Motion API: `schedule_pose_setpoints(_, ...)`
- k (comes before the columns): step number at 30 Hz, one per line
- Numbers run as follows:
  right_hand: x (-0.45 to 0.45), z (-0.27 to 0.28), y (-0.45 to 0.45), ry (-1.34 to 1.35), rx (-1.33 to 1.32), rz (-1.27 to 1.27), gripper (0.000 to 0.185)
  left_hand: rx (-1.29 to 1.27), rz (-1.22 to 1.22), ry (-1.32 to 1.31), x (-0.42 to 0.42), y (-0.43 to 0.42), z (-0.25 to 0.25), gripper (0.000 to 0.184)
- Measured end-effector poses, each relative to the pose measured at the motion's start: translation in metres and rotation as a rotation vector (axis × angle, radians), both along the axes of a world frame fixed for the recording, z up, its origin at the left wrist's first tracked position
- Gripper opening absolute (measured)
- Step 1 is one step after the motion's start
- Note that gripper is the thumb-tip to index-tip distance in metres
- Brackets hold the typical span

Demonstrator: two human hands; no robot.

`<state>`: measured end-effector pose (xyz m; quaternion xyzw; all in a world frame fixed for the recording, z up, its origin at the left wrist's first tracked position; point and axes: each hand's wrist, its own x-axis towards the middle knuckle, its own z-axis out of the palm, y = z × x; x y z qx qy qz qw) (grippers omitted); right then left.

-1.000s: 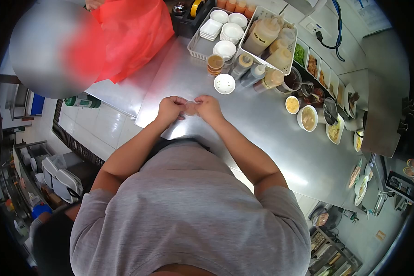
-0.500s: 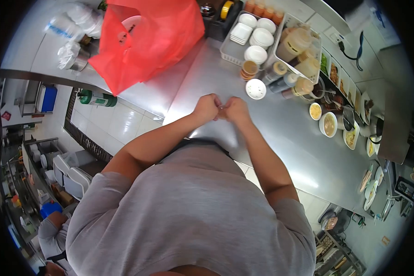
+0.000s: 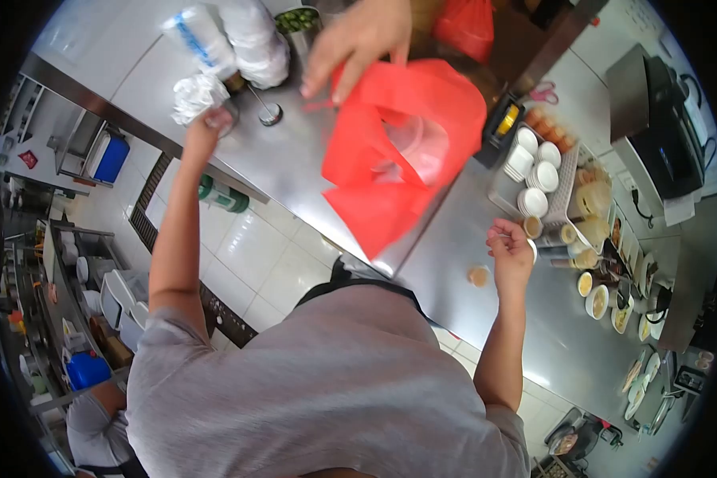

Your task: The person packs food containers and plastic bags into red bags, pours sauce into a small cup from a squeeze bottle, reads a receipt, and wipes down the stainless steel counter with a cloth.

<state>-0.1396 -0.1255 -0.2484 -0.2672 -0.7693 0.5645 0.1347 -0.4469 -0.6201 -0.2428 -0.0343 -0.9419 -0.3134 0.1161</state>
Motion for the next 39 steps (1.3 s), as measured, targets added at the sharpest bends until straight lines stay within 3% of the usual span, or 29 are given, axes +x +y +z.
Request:
schedule_pose_setpoints(1,-0.008,0.007,-0.014,0.012,-0.006,0.004,0.023,-0.127,0.123,0.165,-0.032,-0.01,0.028,0.039)
schedule_pose_setpoints(4,-0.03,0.03,-0.057,0.052,-0.011,-0.005,0.022,-0.257,0.1,0.62,-0.137,-0.043,0.092,0.037)
schedule_pose_setpoints(7,-0.033,0.036,-0.088,0.067,-0.069,-0.017,0.021,-0.31,0.118,0.621,-0.211,-0.045,0.135,0.04)
schedule_pose_setpoints(9,-0.027,0.037,-0.101,0.052,-0.069,-0.057,0.02,-0.311,0.124,0.465,-0.262,-0.048,0.136,0.046)
schedule_pose_setpoints(14,-0.009,0.048,-0.115,0.05,-0.086,-0.209,0.019,-0.299,0.115,0.097,-0.285,-0.039,0.163,0.041)
schedule_pose_setpoints(17,0.006,0.049,-0.116,0.09,-0.098,-0.29,0.019,-0.313,0.175,0.308,-0.334,-0.047,0.157,0.035)
schedule_pose_setpoints(20,0.014,0.054,-0.119,0.118,-0.082,-0.353,0.019,0.014,0.227,0.579,-0.336,-0.045,0.182,0.027)
schedule_pose_setpoints(23,0.015,0.06,-0.122,0.118,-0.082,-0.382,0.019,0.785,0.016,0.455,-0.345,-0.044,0.2,0.027)
schedule_pose_setpoints(26,0.014,0.063,-0.133,0.094,-0.051,-0.369,0.019,-0.079,0.147,0.379,-0.352,-0.066,0.195,0.034)
schedule_pose_setpoints(29,0.016,0.057,-0.134,0.114,-0.049,-0.356,0.019,-0.507,0.12,0.686,-0.355,-0.078,0.16,0.04)
schedule_pose_setpoints(32,0.024,0.053,-0.137,0.118,-0.048,-0.368,0.019,-0.241,0.309,0.535,-0.322,-0.072,0.187,0.041)
schedule_pose_setpoints(33,0.026,0.055,-0.136,0.121,-0.037,-0.386,0.018,0.071,0.521,0.84,-0.352,-0.08,0.192,0.035)
schedule_pose_setpoints(34,0.028,0.054,-0.133,0.151,-0.001,-0.398,0.018,-0.089,0.69,1.097,-0.365,-0.092,0.215,0.027)
schedule_pose_setpoints(35,0.033,0.052,-0.132,0.175,0.039,-0.439,0.018,-0.286,0.602,1.264,-0.332,-0.097,0.238,0.025)
schedule_pose_setpoints(36,0.035,0.053,-0.135,0.215,0.046,-0.452,0.018,0.261,0.254,1.376,-0.244,-0.061,0.266,0.027)
schedule_pose_setpoints(39,0.032,0.076,-0.163,0.308,-0.074,-0.433,0.022,0.418,-0.228,1.578,-0.142,-0.021,0.262,0.013)
